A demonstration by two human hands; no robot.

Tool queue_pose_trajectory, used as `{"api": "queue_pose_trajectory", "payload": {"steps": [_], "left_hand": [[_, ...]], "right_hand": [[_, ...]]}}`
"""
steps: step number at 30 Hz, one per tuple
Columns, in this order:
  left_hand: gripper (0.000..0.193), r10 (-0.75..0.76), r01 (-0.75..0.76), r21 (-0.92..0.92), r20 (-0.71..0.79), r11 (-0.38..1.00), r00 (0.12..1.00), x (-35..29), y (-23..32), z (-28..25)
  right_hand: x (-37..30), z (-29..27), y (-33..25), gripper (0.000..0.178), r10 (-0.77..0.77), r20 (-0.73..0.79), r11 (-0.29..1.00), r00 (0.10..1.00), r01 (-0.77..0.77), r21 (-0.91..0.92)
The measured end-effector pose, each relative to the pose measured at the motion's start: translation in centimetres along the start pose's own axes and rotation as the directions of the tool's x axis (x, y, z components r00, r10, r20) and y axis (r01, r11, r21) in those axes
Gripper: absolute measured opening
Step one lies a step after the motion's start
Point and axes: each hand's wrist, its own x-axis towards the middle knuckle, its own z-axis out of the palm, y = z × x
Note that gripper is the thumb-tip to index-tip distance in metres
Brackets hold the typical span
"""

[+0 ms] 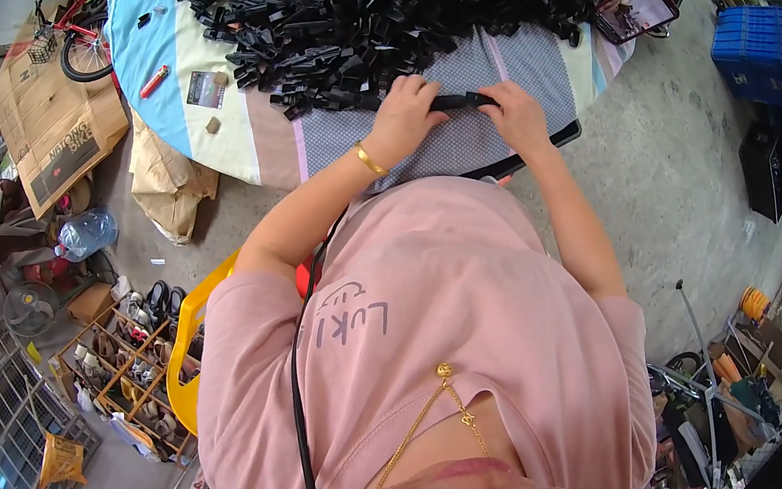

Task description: Sorting and organizing small black plastic components on a workstation table.

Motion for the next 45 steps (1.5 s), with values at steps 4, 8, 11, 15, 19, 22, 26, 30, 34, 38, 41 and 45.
{"api": "queue_pose_trajectory", "payload": {"steps": [4, 8, 11, 15, 19, 22, 26, 30, 34, 38, 41, 45], "left_hand": [[0.031, -0.118, 0.118, -0.042, 0.0, 0.992, 0.993, -1.5, -1.2, -0.3], [0.023, -0.121, 0.12, -0.068, -0.007, 0.99, 0.993, -1.3, -1.2, 0.1], [0.019, -0.121, 0.117, -0.087, -0.04, 0.989, 0.992, -1.1, -1.2, 0.4], [0.015, -0.131, 0.128, -0.09, -0.028, 0.988, 0.991, -1.1, -1.5, 0.3], [0.016, -0.137, 0.137, -0.065, -0.003, 0.988, 0.991, -1.0, -1.5, -0.1], [0.016, -0.14, 0.141, -0.075, 0.015, 0.987, 0.99, -1.0, -1.5, 0.0], [0.017, -0.145, 0.144, -0.082, -0.001, 0.986, 0.989, -0.6, -1.1, -0.2], [0.017, -0.14, 0.14, -0.09, 0.012, 0.986, 0.99, -0.6, -1.4, -0.1], [0.017, -0.152, 0.152, -0.099, 0.005, 0.983, 0.988, -0.6, -1.5, -0.1], [0.017, -0.137, 0.137, -0.093, 0.012, 0.986, 0.991, -0.7, -1.8, 0.2], [0.017, -0.095, 0.095, -0.09, 0.006, 0.991, 0.995, -0.7, -1.9, 0.6], [0.018, -0.044, 0.046, -0.051, 0.045, 0.998, 0.998, -0.3, -1.9, -0.1]], "right_hand": [[-0.1, -0.2, -1.6, 0.026, 0.175, -0.001, 0.97, 0.984, -0.173, 0.171], [-0.3, 0.3, -1.9, 0.025, -0.066, -0.032, 0.998, 0.997, 0.067, 0.021], [0.1, -0.1, -1.3, 0.025, -0.109, -0.011, 0.994, 0.994, 0.108, -0.035], [0.2, 0.1, -0.4, 0.024, -0.155, 0.038, 0.987, 0.987, 0.157, -0.033], [0.7, -0.3, -0.1, 0.025, -0.203, 0.059, 0.978, 0.978, 0.205, -0.041], [0.9, -1.0, -0.3, 0.025, -0.194, 0.017, 0.979, 0.981, 0.195, -0.055], [2.0, -0.6, -1.5, 0.021, -0.281, 0.125, 0.951, 0.952, 0.294, -0.099], [2.6, -0.7, -1.1, 0.024, -0.315, 0.231, 0.911, 0.921, 0.361, -0.199], [2.7, -1.1, -0.9, 0.024, -0.313, 0.261, 0.91, 0.913, 0.368, -0.194], [2.8, -0.5, -0.7, 0.024, -0.33, 0.259, 0.92, 0.908, 0.37, -0.127], [2.8, 0.9, -1.5, 0.02, -0.349, 0.213, 0.928, 0.912, 0.369, -0.06], [3.4, 0.8, -1.8, 0.019, -0.348, 0.209, 0.93, 0.914, 0.365, -0.046]]}}
